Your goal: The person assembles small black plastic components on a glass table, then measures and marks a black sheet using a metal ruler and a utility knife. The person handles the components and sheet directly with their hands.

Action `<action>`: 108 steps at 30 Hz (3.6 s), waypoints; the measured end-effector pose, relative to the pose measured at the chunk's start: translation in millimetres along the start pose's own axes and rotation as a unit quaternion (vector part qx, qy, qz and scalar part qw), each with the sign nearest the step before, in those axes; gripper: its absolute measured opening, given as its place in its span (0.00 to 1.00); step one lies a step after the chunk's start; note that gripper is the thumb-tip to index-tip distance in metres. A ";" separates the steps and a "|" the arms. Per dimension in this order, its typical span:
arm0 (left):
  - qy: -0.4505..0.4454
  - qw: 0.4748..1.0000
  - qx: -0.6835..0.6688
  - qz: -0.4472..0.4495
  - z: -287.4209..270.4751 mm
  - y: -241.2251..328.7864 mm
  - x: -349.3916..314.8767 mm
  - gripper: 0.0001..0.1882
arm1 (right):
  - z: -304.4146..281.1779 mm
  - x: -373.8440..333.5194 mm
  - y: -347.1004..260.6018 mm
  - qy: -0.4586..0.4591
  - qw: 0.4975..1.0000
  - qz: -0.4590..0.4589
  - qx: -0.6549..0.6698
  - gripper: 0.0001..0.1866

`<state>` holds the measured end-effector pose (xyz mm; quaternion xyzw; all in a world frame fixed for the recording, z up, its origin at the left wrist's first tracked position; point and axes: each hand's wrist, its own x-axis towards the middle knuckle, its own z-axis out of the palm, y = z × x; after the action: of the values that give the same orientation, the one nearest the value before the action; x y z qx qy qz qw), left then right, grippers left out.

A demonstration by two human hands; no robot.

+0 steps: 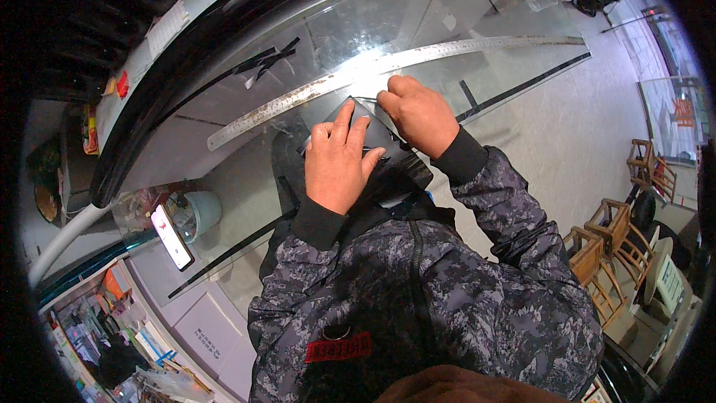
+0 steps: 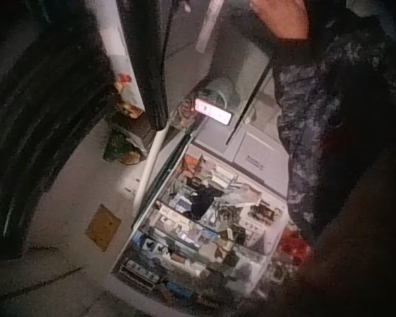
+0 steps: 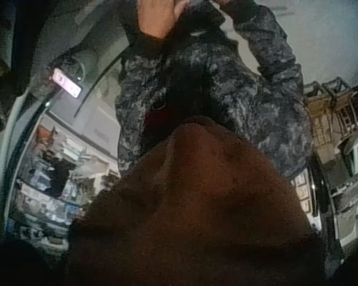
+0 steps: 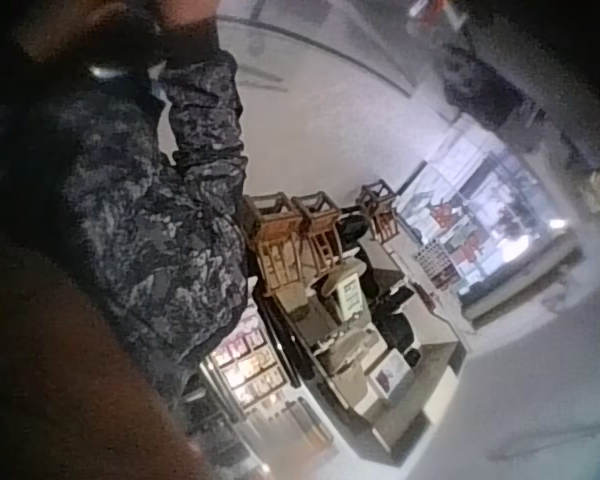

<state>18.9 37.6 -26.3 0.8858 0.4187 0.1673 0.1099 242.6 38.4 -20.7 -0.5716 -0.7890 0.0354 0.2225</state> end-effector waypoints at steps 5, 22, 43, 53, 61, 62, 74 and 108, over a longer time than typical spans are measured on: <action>0.005 1.000 0.003 0.001 0.4 -0.1 0.0 0.32 | -0.7 -1.7 -4.6 -0.006 1.000 0.015 0.005 0.05; 0.008 1.000 -0.001 0.003 1.1 -0.7 -0.4 0.31 | -1.0 -5.4 -15.1 -0.018 0.999 0.033 -0.022 0.07; 0.020 1.000 0.005 0.004 3.2 0.7 -1.4 0.31 | -0.3 -14.7 -13.7 0.015 0.998 0.057 0.000 0.08; 0.015 1.000 -0.026 0.009 3.9 2.1 -13.2 0.29 | 1.1 -5.7 -3.3 0.069 0.988 0.055 0.129 0.10; -0.005 0.999 -0.036 0.018 -3.5 10.3 -34.7 0.29 | 28.2 31.0 -3.9 -0.019 0.987 -0.008 0.157 0.12; 0.001 0.999 -0.030 0.021 -4.8 9.6 -37.1 0.30 | 25.7 28.5 -0.7 0.002 0.989 -0.030 0.146 0.12; 0.014 0.996 -0.072 0.054 -5.1 -10.9 -29.7 0.23 | -19.8 -37.7 23.1 0.092 0.987 0.078 0.106 0.10; -0.054 0.996 -0.028 0.065 -2.9 9.8 -33.1 0.33 | -9.1 -5.0 26.5 -0.007 0.995 -0.097 0.018 0.14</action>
<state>5.1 5.9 -27.1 0.9153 0.3489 0.1382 0.1463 270.8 41.2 -22.3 -0.4878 -0.8415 0.0320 0.2301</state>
